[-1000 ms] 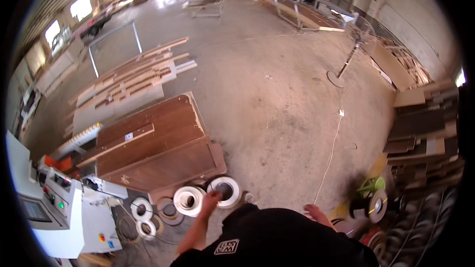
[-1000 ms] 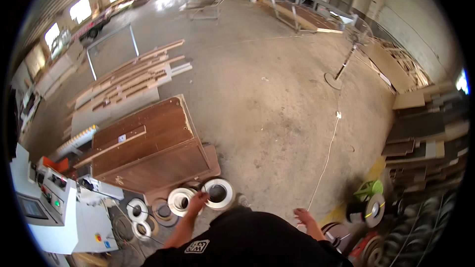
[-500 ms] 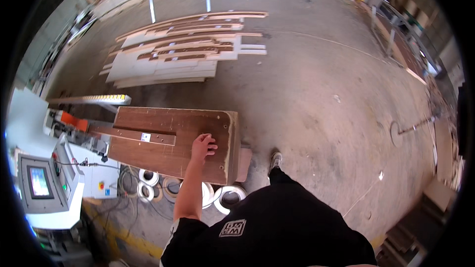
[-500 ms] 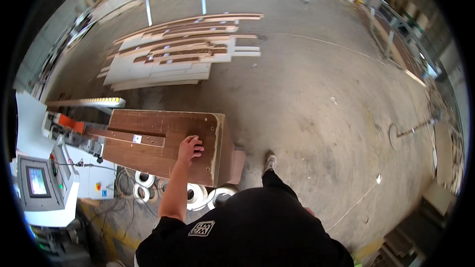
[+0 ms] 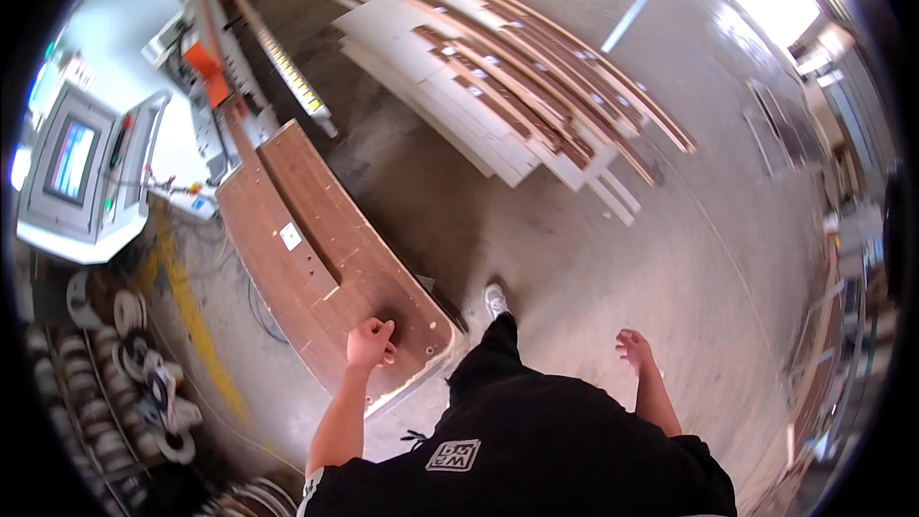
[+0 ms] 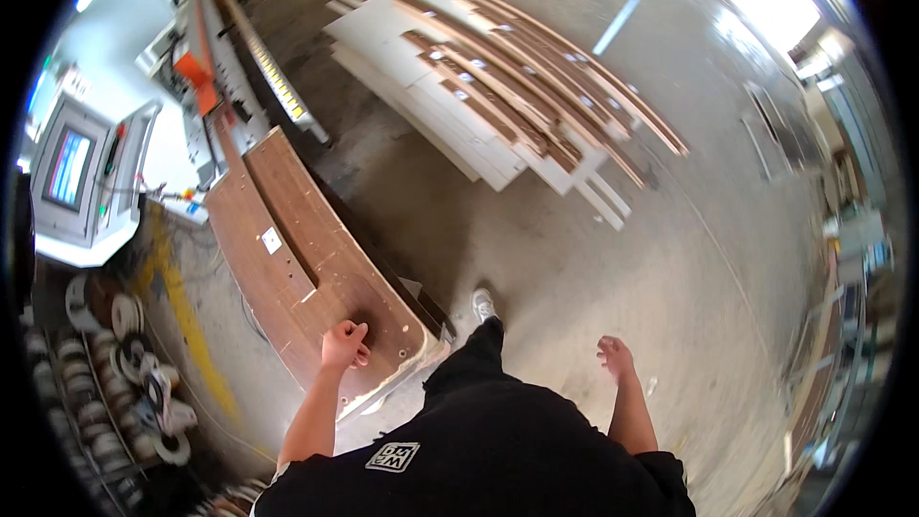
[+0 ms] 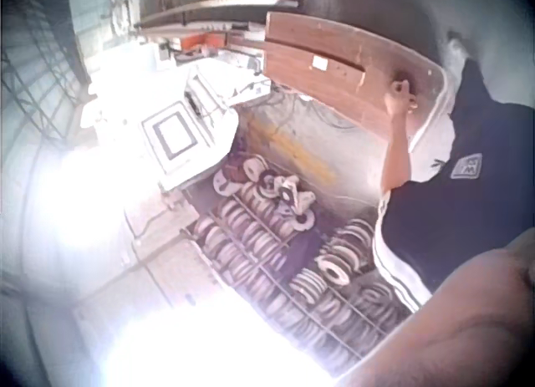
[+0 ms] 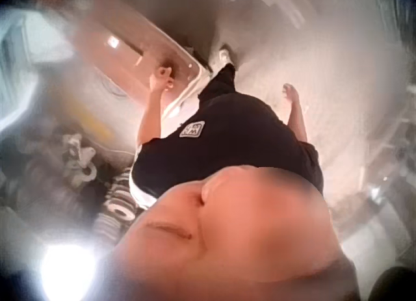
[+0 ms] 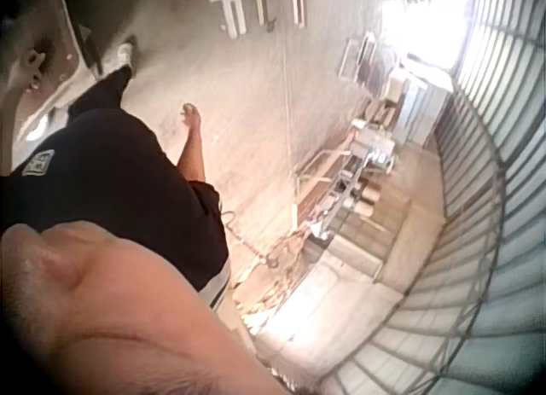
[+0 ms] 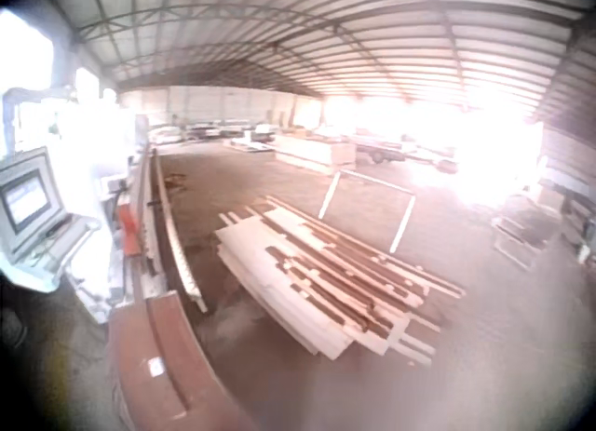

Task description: The person replaces a roll of edge banding material on a large industrial machine, walks to the feed end to check the material alignment, and then loads another roll of banding.

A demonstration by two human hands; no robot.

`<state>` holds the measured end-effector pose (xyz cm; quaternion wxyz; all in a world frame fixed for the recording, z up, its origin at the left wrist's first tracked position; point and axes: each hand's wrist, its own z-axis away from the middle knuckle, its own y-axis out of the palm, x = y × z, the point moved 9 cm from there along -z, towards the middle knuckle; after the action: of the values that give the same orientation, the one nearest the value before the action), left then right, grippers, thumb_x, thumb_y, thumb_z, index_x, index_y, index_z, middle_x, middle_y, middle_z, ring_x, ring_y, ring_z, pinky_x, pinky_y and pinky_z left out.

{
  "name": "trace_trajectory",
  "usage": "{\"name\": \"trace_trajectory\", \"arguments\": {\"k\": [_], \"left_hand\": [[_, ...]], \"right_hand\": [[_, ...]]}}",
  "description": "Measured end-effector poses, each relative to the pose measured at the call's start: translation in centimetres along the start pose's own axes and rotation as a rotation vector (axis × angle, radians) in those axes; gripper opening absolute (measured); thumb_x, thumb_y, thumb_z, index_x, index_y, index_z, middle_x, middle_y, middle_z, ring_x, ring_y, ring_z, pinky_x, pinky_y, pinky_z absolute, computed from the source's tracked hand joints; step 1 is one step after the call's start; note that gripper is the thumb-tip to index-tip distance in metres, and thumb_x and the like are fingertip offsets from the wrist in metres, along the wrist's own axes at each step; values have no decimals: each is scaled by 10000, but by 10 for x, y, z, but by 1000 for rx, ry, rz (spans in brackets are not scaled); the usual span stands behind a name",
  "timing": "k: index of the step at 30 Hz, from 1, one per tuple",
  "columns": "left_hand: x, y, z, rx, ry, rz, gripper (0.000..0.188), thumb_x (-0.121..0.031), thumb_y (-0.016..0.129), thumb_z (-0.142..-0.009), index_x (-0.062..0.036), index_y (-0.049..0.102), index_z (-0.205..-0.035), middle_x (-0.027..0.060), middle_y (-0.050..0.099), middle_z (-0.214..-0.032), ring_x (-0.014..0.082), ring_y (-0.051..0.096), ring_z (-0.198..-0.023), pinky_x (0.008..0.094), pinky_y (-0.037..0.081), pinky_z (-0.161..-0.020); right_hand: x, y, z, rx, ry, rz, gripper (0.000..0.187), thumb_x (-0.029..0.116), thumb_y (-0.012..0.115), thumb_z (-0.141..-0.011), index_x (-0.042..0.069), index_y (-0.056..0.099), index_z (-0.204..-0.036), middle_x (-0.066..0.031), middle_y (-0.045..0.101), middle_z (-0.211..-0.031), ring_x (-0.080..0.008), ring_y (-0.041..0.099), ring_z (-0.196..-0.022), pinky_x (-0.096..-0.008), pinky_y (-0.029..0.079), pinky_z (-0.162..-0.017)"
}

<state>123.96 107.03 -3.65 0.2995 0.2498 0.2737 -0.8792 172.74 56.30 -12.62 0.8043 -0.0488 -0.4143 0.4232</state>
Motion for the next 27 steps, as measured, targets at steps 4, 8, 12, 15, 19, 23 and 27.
{"name": "trace_trajectory", "arguments": {"k": [4, 8, 12, 15, 19, 23, 27], "left_hand": [[0, 0, -20, -3, -174, 123, 372, -375, 614, -989, -26, 647, -863, 128, 710, -686, 194, 669, -504, 302, 504, -423], [-19, 19, -47, -33, -147, 295, 372, -351, 604, -998, -6, 697, -894, 120, 723, -738, 183, 691, -574, 318, 546, -513], [-92, 20, -70, -368, 166, 150, 267, -324, 653, -948, -99, 756, -1047, 85, 759, -849, 204, 737, -753, 339, 574, -718], [-177, -29, -86, -744, 277, -47, 206, -300, 652, -933, -147, 759, -1021, 112, 743, -845, 297, 726, -759, 389, 574, -733], [-195, -127, -112, -1167, 200, -287, 212, -210, 638, -893, -172, 706, -1090, 117, 689, -971, 349, 683, -875, 461, 551, -737], [-198, -218, -147, -1279, -32, -375, 376, -259, 604, -930, -184, 643, -1296, 116, 659, -1194, 359, 657, -1053, 470, 546, -887], [-184, -271, -190, -1229, -259, -334, 439, -277, 613, -942, -160, 576, -1363, 128, 601, -1304, 350, 607, -1169, 493, 525, -969]], "right_hand": [[125, 28, -64, 136, -88, 89, 436, 327, 614, -995, 81, 585, -1354, -74, 707, -1156, -198, 701, -986, -361, 547, -749], [195, 70, -130, 551, -350, 576, 395, 300, 661, -955, 50, 651, -1261, -91, 719, -1114, -176, 711, -905, -328, 555, -744], [231, 82, -206, 559, -177, 608, 285, 186, 703, -815, 79, 688, -1078, -77, 703, -1108, -273, 710, -950, -388, 576, -827], [248, 86, -261, 737, -503, 842, 263, 168, 690, -765, 114, 690, -1023, -60, 698, -1107, -302, 700, -988, -402, 575, -847], [350, 153, -285, 893, -1087, 1450, 257, 149, 654, -811, 115, 666, -1065, -50, 697, -1133, -253, 707, -975, -425, 583, -800], [440, 212, -397, 930, -695, 837, 291, 202, 606, -936, 98, 602, -1207, -61, 691, -1128, -212, 696, -907, -401, 545, -657], [548, 268, -425, 840, -567, 453, 310, 266, 614, -970, 83, 624, -1220, -61, 707, -1011, -173, 690, -841, -336, 519, -624]]}}
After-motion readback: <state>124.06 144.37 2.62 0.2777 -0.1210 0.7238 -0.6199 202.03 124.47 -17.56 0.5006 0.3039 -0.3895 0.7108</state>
